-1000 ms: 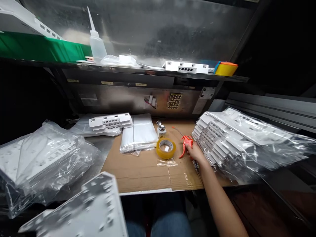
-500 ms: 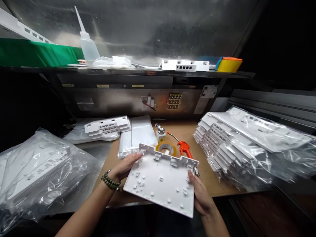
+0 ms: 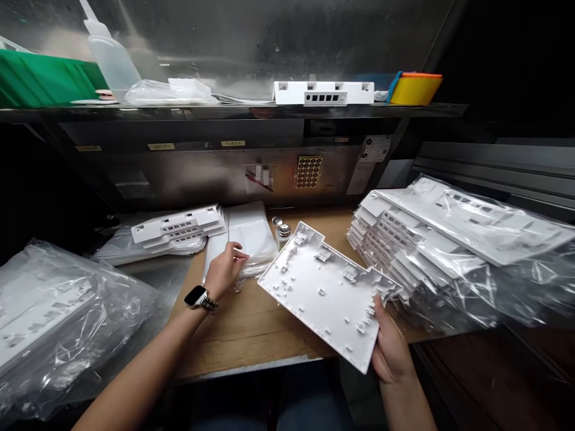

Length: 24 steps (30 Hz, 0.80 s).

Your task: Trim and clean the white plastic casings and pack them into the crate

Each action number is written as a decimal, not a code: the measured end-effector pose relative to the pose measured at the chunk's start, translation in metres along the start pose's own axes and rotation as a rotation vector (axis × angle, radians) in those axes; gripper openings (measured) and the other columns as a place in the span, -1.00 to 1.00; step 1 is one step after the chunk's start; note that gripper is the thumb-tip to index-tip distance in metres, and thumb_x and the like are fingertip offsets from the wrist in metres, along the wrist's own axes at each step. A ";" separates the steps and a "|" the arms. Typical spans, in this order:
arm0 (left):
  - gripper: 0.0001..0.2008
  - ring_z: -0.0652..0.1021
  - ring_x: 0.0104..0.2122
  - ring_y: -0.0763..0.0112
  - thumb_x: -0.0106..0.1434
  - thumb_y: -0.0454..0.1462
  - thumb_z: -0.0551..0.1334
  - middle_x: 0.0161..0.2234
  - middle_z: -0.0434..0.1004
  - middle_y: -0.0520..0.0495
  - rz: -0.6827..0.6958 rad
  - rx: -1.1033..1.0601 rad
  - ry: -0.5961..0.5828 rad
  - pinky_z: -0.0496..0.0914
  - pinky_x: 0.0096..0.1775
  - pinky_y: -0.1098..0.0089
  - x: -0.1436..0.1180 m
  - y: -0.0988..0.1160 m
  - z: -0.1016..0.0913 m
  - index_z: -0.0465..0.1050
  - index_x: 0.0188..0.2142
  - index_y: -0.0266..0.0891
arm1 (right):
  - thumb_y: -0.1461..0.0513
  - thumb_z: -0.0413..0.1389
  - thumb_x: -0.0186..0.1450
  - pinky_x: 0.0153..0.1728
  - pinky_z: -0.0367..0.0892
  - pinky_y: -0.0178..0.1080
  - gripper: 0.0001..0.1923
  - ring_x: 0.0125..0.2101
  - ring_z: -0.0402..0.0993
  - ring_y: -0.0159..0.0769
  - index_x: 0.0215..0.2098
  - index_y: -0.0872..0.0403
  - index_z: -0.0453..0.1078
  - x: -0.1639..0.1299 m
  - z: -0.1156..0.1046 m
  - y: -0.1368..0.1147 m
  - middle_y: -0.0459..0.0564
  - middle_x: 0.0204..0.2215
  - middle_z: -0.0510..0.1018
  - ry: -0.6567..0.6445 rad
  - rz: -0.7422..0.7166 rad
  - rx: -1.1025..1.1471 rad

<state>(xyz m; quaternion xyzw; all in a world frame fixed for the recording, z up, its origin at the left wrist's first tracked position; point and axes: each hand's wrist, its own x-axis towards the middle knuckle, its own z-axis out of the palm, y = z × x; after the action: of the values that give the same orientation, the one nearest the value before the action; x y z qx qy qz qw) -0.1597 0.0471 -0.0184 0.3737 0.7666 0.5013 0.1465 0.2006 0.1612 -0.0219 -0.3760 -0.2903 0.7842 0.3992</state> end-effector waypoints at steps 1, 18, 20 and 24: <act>-0.58 0.60 -0.14 0.05 0.11 -0.27 0.49 -0.27 0.69 -0.03 -0.016 0.011 -0.007 0.37 -0.02 0.22 0.006 0.002 -0.004 0.38 -0.11 -0.09 | -0.15 0.28 0.28 0.22 0.43 0.12 -0.31 0.19 0.52 0.08 0.24 0.02 0.44 0.000 0.000 0.000 0.10 0.10 0.65 0.006 0.003 0.010; -0.78 0.56 -0.32 0.38 0.37 -0.22 0.35 -0.16 0.54 -0.05 0.031 0.048 -0.196 0.54 -0.29 0.30 0.041 -0.009 -0.011 0.46 -0.06 -0.27 | -0.27 0.14 0.31 0.03 0.51 -0.07 -0.33 -0.01 0.62 0.06 -0.04 0.13 0.57 -0.017 0.091 0.060 0.21 -0.08 0.70 -0.051 -0.419 -0.573; -0.77 0.56 -0.32 0.38 0.37 -0.20 0.35 -0.15 0.54 -0.06 0.082 0.112 -0.161 0.54 -0.28 0.29 0.039 -0.009 -0.008 0.47 -0.07 -0.27 | -0.30 0.12 0.30 0.00 0.52 -0.05 -0.29 -0.08 0.64 0.06 -0.07 0.16 0.57 -0.020 0.096 0.062 0.23 -0.15 0.71 -0.031 -0.443 -0.619; -0.77 0.56 -0.32 0.38 0.37 -0.17 0.35 -0.16 0.55 -0.06 0.168 0.217 -0.158 0.55 -0.28 0.29 0.039 -0.007 -0.008 0.48 -0.11 -0.28 | -0.33 0.10 0.28 0.01 0.51 -0.01 -0.25 -0.11 0.64 0.09 -0.09 0.17 0.56 -0.019 0.100 0.062 0.27 -0.18 0.70 -0.006 -0.516 -0.692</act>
<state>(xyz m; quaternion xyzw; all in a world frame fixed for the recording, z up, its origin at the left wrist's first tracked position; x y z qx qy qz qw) -0.1940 0.0685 -0.0156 0.4885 0.7683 0.3951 0.1225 0.1005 0.0980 -0.0075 -0.4006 -0.6220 0.5162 0.4315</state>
